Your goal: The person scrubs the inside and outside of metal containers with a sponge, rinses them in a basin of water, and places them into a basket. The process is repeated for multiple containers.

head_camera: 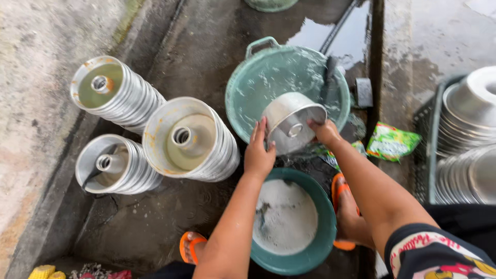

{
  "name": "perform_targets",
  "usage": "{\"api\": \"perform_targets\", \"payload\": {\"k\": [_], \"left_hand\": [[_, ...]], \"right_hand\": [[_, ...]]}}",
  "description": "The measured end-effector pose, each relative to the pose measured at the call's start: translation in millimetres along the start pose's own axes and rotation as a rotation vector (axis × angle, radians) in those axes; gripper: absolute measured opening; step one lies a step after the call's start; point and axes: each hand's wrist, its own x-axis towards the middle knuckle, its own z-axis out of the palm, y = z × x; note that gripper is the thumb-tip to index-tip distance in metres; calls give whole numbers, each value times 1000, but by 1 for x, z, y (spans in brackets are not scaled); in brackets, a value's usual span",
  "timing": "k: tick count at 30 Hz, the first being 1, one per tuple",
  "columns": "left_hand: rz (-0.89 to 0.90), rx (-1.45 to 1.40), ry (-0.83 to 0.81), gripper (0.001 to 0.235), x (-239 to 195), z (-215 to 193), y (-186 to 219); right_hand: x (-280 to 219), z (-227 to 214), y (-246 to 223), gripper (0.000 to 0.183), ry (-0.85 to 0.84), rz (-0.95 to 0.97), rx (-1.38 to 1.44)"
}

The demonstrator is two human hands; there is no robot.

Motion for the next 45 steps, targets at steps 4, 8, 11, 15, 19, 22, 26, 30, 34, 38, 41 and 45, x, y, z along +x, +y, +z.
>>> {"api": "perform_targets", "payload": {"k": [4, 8, 11, 15, 19, 22, 26, 30, 34, 38, 41, 45], "left_hand": [[29, -195, -247, 80, -27, -12, 42], [162, -198, -420, 68, -49, -9, 84], [294, 34, -476, 60, -57, -6, 104], [409, 219, -355, 48, -54, -35, 109], [426, 281, -136, 41, -43, -89, 109], [354, 302, -89, 41, -37, -105, 122], [-217, -589, -309, 58, -17, -65, 150], [-769, -1273, -298, 70, 25, 5, 170], [-733, -1661, -80, 53, 59, 76, 161], [-564, -1554, 44, 42, 67, 109, 138], [-356, -1472, -76, 44, 62, 114, 142], [-239, -1362, -203, 43, 48, 115, 175]], "right_hand": [[-32, -46, -5, 42, -40, -67, 336], [-71, -99, 18, 35, -181, -199, 613], [-93, -132, 33, 34, -159, -317, 826], [-113, -155, 21, 34, 168, -233, 789], [-135, -176, -40, 30, 504, -226, 458], [-158, -192, -102, 44, 643, -616, 17], [-199, -201, -171, 77, 634, -981, -514], [-237, -201, -209, 86, 502, -1129, -890], [-260, -213, -215, 88, 419, -1250, -1162], [-260, -243, -201, 97, 54, -1133, -775], [-242, -258, -185, 82, -71, -267, 90], [-218, -263, -158, 93, -300, -76, 450]]}}
